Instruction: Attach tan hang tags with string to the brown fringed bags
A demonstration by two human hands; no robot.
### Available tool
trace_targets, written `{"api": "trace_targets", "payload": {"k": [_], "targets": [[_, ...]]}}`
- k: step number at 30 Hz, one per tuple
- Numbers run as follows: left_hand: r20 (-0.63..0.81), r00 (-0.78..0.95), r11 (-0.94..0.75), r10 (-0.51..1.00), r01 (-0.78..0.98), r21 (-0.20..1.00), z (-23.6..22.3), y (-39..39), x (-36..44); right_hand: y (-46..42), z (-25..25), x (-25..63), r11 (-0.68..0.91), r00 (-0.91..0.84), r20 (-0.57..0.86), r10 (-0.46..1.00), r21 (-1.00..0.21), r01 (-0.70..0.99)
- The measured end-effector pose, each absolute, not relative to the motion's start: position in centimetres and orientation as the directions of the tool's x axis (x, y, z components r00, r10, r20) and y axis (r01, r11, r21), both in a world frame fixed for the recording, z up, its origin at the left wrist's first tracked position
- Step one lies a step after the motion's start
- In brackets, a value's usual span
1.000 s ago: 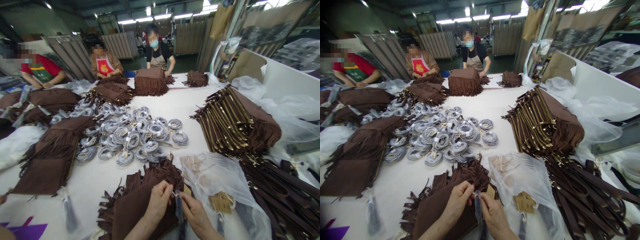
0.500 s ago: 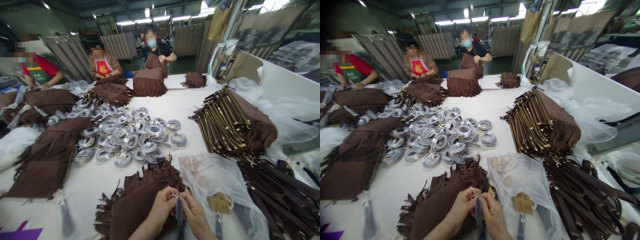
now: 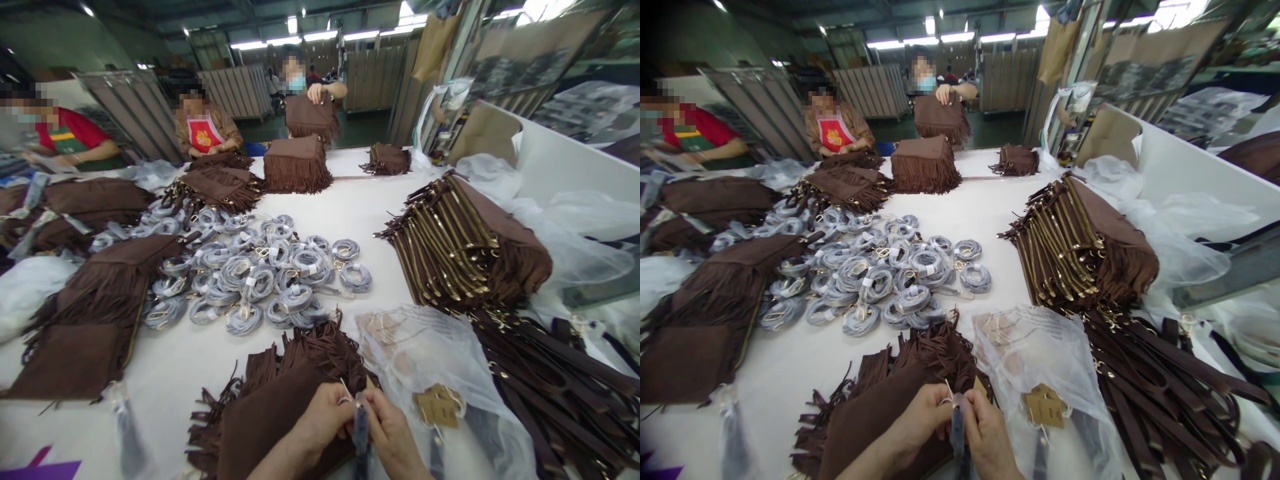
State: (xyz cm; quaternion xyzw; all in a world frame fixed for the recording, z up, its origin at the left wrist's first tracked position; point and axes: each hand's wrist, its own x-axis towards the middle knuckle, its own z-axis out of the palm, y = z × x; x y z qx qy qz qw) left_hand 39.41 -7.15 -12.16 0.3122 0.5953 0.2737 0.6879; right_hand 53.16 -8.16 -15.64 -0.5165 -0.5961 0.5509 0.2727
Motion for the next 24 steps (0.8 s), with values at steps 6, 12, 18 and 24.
{"api": "trace_targets", "payload": {"k": [6, 12, 18, 24], "targets": [[-0.649, 0.178, 0.632, 0.74, -0.516, 0.578, -11.7, -7.1, 38.4, -8.6, -13.7, 56.7, -0.018, -0.396, -0.316, 0.862, -0.8, 0.6], [-0.686, 0.204, 0.665, 0.699, -0.539, 0.517, -12.0, -8.0, 39.6, -9.0, -12.6, 58.1, 0.189, -0.447, -0.351, 0.823, -0.573, 0.798], [-0.693, 0.211, 0.699, 0.69, -0.442, 0.562, -12.8, -9.4, 40.2, -9.2, -14.8, 58.6, -0.24, -0.438, -0.442, 0.783, -0.864, 0.442], [-0.692, 0.2, 0.682, 0.694, -0.493, 0.541, -12.8, -9.7, 40.4, -9.1, -15.0, 59.6, -0.672, -0.52, -0.544, 0.658, -0.737, -0.079]]}}
